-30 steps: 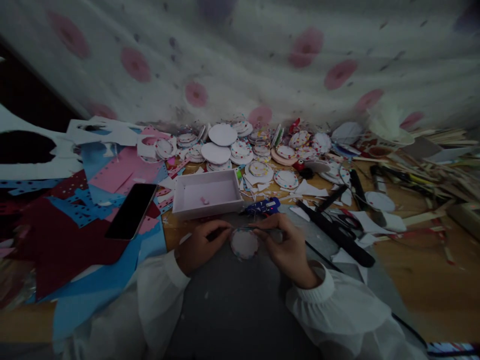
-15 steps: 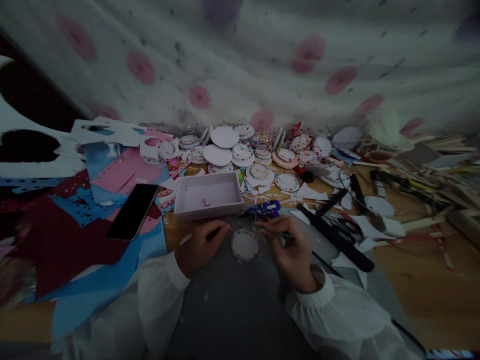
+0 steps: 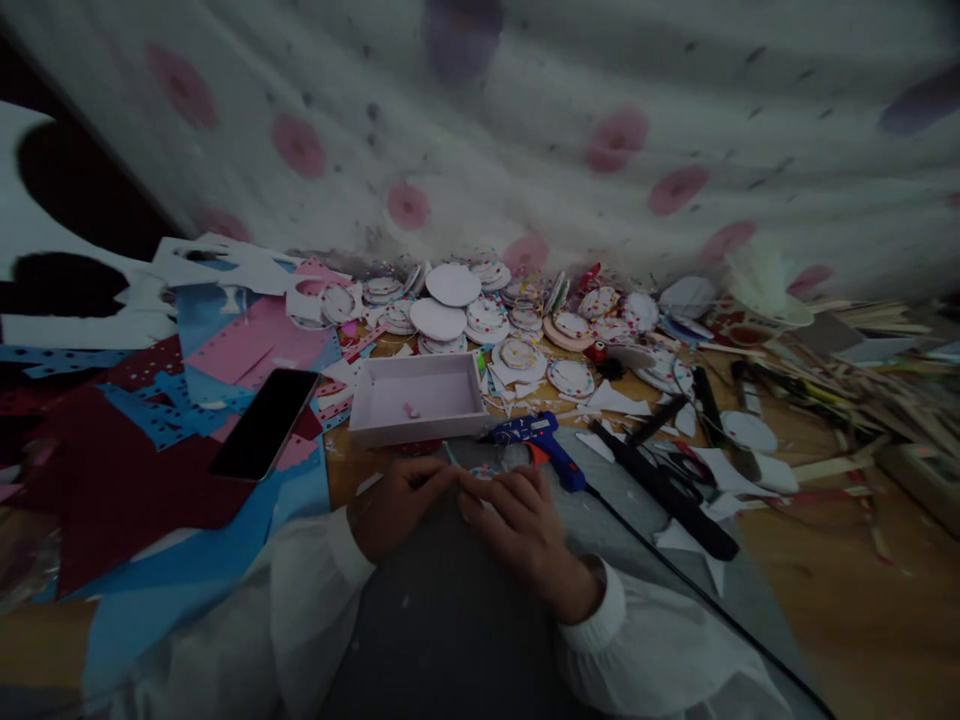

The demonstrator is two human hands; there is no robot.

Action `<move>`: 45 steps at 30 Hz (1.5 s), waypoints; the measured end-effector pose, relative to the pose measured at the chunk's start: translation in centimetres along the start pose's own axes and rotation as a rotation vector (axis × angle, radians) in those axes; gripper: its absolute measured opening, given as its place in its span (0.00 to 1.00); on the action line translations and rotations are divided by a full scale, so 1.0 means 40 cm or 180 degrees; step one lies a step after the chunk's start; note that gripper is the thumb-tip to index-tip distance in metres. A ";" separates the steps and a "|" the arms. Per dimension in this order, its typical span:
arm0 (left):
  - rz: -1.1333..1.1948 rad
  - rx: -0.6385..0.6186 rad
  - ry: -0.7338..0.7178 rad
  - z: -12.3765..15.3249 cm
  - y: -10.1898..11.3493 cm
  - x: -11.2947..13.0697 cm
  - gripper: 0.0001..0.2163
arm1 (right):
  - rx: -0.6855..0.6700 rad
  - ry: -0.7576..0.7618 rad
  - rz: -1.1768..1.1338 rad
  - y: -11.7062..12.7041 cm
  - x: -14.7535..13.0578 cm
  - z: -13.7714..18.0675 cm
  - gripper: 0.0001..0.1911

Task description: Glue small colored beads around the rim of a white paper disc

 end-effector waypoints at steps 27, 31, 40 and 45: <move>0.0583 -0.0426 0.0327 -0.023 0.013 -0.066 0.12 | -0.1443 -0.3141 0.0199 -0.083 0.383 0.177 0.18; 0.0729 -0.0479 0.0347 -0.022 0.008 -0.075 0.12 | -0.0794 -0.3306 -0.0004 -0.040 0.387 0.164 0.19; 0.0649 -0.0393 0.0315 -0.024 0.010 -0.064 0.13 | -0.0644 -0.2847 -0.0666 -0.054 0.309 0.130 0.17; 0.0610 -0.0441 0.0410 -0.019 0.003 -0.055 0.12 | -0.0622 -0.2833 -0.0674 -0.058 0.300 0.130 0.18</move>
Point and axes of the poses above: each hand's wrist, its own z-axis away from the middle knuckle, its own y-axis out of the back of the hand, x = y × z, the point moved 10 cm from there along -z, towards the middle knuckle, and after that the axes turned 12 degrees about z, right-handed, at the moved point
